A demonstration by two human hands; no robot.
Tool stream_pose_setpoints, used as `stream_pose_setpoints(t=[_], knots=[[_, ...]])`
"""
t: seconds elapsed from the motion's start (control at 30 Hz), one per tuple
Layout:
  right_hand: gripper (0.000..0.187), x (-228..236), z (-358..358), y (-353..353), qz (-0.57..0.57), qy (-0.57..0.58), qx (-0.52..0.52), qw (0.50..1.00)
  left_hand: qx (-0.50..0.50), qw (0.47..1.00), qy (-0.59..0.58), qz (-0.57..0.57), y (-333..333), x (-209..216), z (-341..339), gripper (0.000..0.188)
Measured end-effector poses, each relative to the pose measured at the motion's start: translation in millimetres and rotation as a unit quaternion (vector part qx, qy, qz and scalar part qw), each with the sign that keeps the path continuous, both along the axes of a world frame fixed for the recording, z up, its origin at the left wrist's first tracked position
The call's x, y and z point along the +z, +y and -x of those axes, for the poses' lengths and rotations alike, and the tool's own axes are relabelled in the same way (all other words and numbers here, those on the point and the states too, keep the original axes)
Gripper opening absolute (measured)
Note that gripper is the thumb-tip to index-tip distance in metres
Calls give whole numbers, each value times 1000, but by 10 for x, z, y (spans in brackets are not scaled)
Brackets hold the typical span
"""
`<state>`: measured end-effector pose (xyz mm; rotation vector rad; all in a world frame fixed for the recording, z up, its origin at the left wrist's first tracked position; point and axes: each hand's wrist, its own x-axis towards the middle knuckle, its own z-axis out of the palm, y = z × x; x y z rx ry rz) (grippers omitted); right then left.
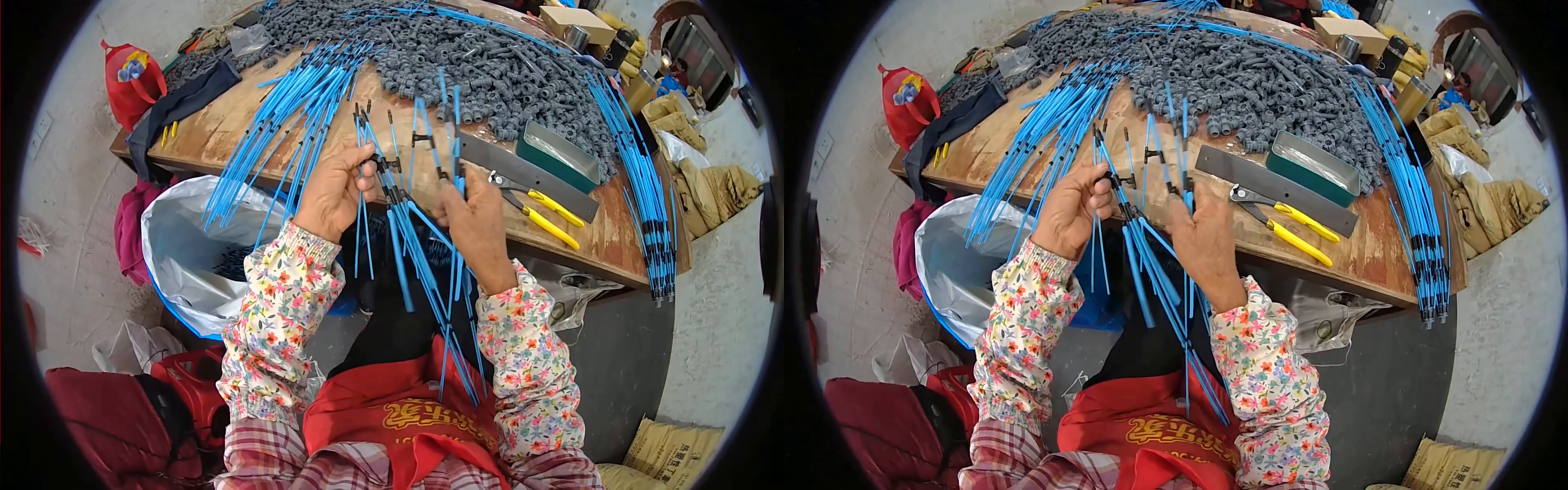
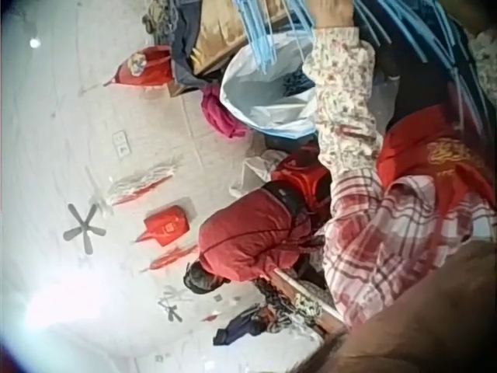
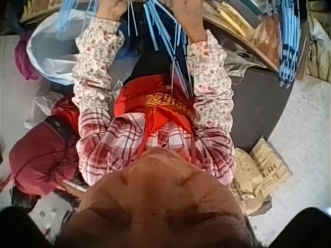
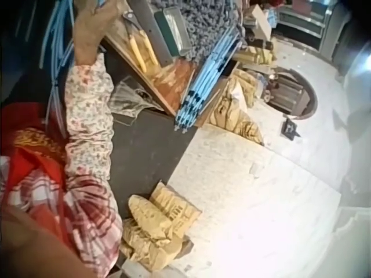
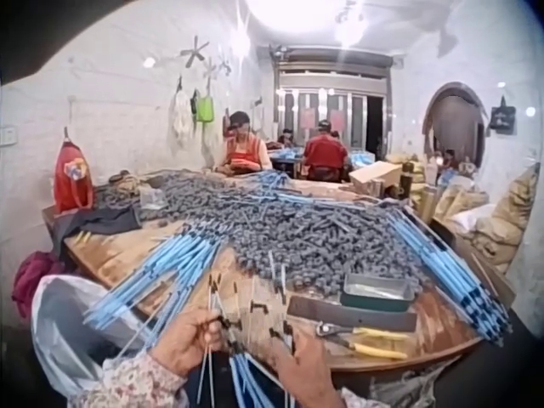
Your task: Assemble blue wires into black plastic connectors and use pliers to secure them.
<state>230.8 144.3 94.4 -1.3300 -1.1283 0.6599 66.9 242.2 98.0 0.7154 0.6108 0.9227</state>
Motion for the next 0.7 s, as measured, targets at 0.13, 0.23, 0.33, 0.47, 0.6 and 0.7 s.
stream_pose_setpoints(t=[0.13,0.23,0.33,0.47,0.6,0.7], knots=[[14,40,-173,-4,13,35,1,999,5,1000,9,4,-10,9,148,10],[10,129,-505,-40,-11,8,-72,997,-32,999,15,-20,58,-28,310,9],[11,347,-803,-203,-24,98,-87,991,-38,999,-22,-16,128,-154,466,7],[11,620,-948,-471,-32,215,41,975,-35,996,-79,-4,74,-92,372,5],[18,591,-626,-355,46,182,167,968,-66,990,-123,-10,40,-21,243,3],[16,486,-145,-27,84,59,150,983,-85,988,-128,-18,-10,30,174,2]])
